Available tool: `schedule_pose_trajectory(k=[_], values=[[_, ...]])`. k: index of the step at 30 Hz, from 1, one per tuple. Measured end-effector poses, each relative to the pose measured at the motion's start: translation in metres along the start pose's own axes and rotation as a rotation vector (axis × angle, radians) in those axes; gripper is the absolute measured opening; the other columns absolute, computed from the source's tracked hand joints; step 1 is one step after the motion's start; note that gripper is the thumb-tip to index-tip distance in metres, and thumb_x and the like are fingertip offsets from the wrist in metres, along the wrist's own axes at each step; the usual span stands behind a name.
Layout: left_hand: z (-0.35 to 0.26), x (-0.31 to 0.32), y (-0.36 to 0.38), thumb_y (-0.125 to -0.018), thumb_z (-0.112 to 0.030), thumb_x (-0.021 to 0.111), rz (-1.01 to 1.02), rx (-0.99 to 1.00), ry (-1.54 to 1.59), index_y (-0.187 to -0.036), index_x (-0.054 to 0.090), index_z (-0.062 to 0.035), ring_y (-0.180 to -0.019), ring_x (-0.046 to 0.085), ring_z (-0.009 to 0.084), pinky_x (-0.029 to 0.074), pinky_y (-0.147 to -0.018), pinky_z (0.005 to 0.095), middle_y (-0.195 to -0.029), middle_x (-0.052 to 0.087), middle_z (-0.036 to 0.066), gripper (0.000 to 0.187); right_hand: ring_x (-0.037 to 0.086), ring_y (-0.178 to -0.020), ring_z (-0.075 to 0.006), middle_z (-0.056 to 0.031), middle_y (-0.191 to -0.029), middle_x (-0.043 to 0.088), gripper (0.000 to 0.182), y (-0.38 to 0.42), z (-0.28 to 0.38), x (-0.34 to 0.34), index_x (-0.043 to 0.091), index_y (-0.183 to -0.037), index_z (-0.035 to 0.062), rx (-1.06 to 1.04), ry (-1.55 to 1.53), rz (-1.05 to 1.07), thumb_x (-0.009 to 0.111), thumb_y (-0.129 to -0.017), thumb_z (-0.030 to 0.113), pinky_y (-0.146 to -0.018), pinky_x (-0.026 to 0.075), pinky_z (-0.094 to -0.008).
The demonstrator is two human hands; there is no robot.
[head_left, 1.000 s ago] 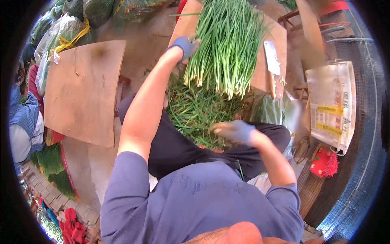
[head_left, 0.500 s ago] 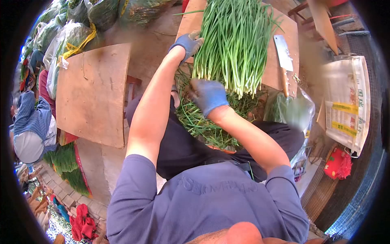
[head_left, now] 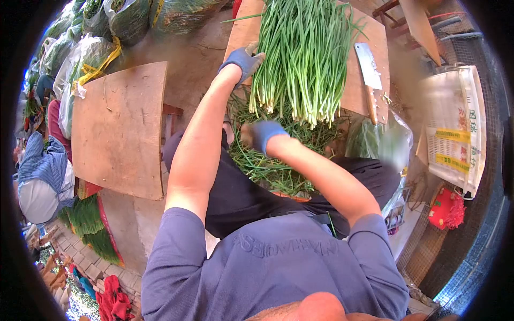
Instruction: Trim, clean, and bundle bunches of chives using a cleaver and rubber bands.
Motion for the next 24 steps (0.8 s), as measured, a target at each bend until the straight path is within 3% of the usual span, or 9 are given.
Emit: schedule_pose_trajectory(k=[3,6,8,10,11,14,21,24], values=[[0.000,0.000,0.002,-0.093,-0.047,0.056,-0.011,0.022,-0.036,-0.147,0.040,-0.0097,-0.130,0.049,0.0332,0.038,-0.109,0.0379,-0.140,0.051,0.022,0.068,0.064,-0.094,-0.0401,-0.0200,-0.101,0.068,0.035,-0.017,-0.031,-0.010,0.064,-0.109,0.0126,0.100,-0.125,-0.259,0.052,-0.094,0.042,-0.082,0.050,-0.0493],[-0.001,0.006,-0.001,-0.089,-0.055,0.059,0.007,0.001,0.016,-0.151,0.030,-0.0086,-0.136,0.042,0.0340,0.034,-0.112,0.0379,-0.147,0.043,0.022,0.083,0.065,-0.093,-0.0395,-0.0182,-0.101,0.069,0.029,0.028,-0.006,-0.016,0.064,-0.108,0.0146,0.048,-0.061,-0.092,0.052,-0.096,0.038,-0.081,0.051,-0.0487],[-0.003,0.004,0.002,-0.084,-0.062,0.061,-0.009,-0.016,0.037,-0.154,0.022,-0.0081,-0.139,0.037,0.0351,0.032,-0.114,0.0380,-0.150,0.037,0.024,0.096,0.068,-0.086,-0.0322,-0.0145,-0.088,0.069,0.021,0.043,-0.016,-0.053,0.061,-0.100,0.0154,0.048,0.183,-0.384,0.059,-0.089,0.033,-0.073,0.049,-0.0493],[-0.024,0.007,0.016,-0.079,-0.068,0.064,-0.037,0.005,0.011,-0.155,0.014,-0.0076,-0.142,0.033,0.0365,0.030,-0.115,0.0381,-0.153,0.031,0.025,0.110,0.065,-0.085,-0.0288,-0.0099,-0.086,0.066,0.022,0.051,-0.014,-0.102,0.059,-0.103,0.0166,0.014,0.445,-0.747,0.062,-0.086,0.030,-0.073,0.046,-0.0467],[-0.025,0.014,0.014,-0.073,-0.071,0.068,-0.011,0.023,-0.034,-0.156,0.008,-0.0109,-0.143,0.029,0.0378,0.028,-0.116,0.0383,-0.154,0.026,0.028,0.119,0.064,-0.085,-0.0282,-0.0082,-0.087,0.065,0.026,0.041,-0.023,-0.108,0.058,-0.107,0.0166,0.020,0.519,-0.783,0.063,-0.085,0.030,-0.073,0.045,-0.0457],[-0.016,0.022,0.006,-0.076,-0.050,0.077,-0.021,-0.020,-0.130,-0.157,0.010,-0.0219,-0.141,0.031,0.0405,0.030,-0.116,0.0410,-0.153,0.027,0.029,0.109,0.062,-0.091,-0.0284,-0.0070,-0.093,0.065,0.040,0.018,-0.040,-0.114,0.055,-0.117,0.0166,0.067,0.585,-0.764,0.066,-0.082,0.034,-0.080,0.043,-0.0456],[-0.010,0.016,0.006,-0.079,-0.039,0.075,-0.028,0.044,-0.044,-0.156,0.014,-0.0242,-0.138,0.038,0.0399,0.035,-0.113,0.0410,-0.151,0.032,0.028,0.100,0.061,-0.097,-0.0277,-0.0063,-0.101,0.066,0.050,0.013,-0.059,-0.111,0.055,-0.124,0.0179,0.136,0.587,-0.695,0.070,-0.080,0.037,-0.085,0.042,-0.0453],[-0.014,0.015,0.009,-0.080,-0.035,0.074,-0.043,0.028,-0.063,-0.156,0.019,-0.0207,-0.133,0.044,0.0386,0.040,-0.109,0.0415,-0.148,0.037,0.027,0.094,0.063,-0.095,-0.0301,-0.0084,-0.101,0.068,0.052,0.013,-0.059,-0.112,0.058,-0.121,0.0177,0.120,0.583,-0.732,0.074,-0.077,0.040,-0.084,0.043,-0.0437]])
Point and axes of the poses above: each hand's wrist, its own y-axis away from the middle knuckle, its own x-axis out of the palm, z = x × y, the point moved 8 cm from there along -y, towards the middle knuckle
